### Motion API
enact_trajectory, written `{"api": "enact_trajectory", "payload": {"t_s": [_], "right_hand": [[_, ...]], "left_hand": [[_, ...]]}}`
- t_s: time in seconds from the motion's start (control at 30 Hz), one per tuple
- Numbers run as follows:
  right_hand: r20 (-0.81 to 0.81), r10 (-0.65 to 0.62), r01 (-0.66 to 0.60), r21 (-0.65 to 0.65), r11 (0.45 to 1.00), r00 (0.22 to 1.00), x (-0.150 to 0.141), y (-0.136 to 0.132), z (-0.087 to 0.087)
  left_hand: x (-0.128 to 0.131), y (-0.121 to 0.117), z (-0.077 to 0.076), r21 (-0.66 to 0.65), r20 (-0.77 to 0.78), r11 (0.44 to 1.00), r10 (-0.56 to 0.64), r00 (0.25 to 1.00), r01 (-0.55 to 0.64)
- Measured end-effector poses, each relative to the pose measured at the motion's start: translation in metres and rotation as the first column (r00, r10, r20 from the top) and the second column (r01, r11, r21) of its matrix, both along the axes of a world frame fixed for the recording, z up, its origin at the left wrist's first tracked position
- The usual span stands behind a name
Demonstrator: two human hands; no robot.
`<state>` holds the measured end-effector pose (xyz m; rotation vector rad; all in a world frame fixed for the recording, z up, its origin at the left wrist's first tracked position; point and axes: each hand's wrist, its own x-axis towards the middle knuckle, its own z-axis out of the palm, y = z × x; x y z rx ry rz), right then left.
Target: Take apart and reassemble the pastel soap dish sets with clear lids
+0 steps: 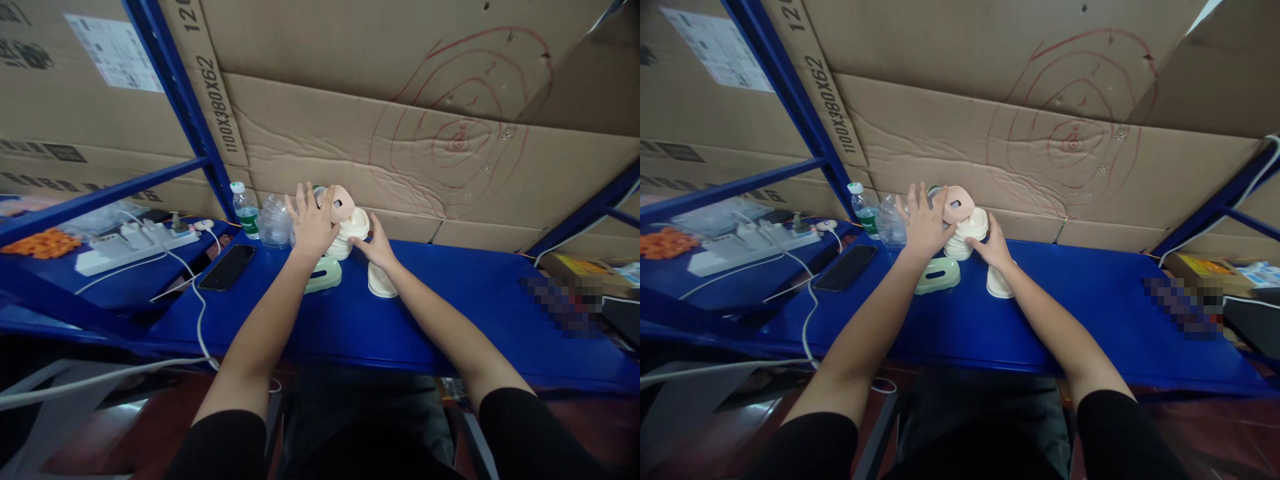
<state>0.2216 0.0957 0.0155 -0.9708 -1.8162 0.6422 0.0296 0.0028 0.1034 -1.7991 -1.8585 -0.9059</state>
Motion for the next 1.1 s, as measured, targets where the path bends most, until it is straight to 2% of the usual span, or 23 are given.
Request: {"api": "enact_trajectory", "payload": {"t_s": [0.23, 0.33, 0.47, 0.6, 0.73, 0.87, 1.1], "right_hand": [[-0.057, -0.003, -0.001, -0.071, 0.997, 0.998, 0.002, -0.003, 0.002], [-0.077, -0.003, -0.003, -0.068, 0.998, 0.997, 0.004, -0.002, 0.002], [-0.090, 0.002, -0.007, -0.062, 0.998, 0.996, 0.006, -0.003, 0.002], [-0.048, 0.003, -0.005, -0.041, 0.999, 0.999, 0.004, -0.007, 0.006], [-0.006, 0.041, -0.041, 0.017, 0.999, 0.999, -0.008, -0.009, 0.011], [0.002, 0.015, -0.015, -0.048, 0.999, 1.000, -0.029, -0.011, 0.014], [-0.062, -0.039, 0.034, -0.082, 0.996, 0.997, -0.056, -0.010, 0.022]], "left_hand": [[-0.001, 0.020, -0.011, 0.136, 0.094, 0.982, -0.143, 0.985, 0.130], [0.003, 0.017, -0.011, 0.175, 0.135, 0.973, -0.174, 0.976, 0.149], [0.011, 0.007, -0.004, 0.208, 0.174, 0.968, -0.178, 0.969, 0.140], [0.014, 0.003, -0.009, 0.287, 0.239, 0.953, -0.167, 0.957, 0.095], [0.007, 0.006, -0.029, 0.377, 0.338, 0.926, -0.118, 0.934, -0.020], [-0.002, 0.012, -0.048, 0.414, 0.419, 0.906, -0.110, 0.901, -0.082], [-0.014, 0.010, -0.055, 0.433, 0.516, 0.894, -0.142, 0.845, -0.113]]}}
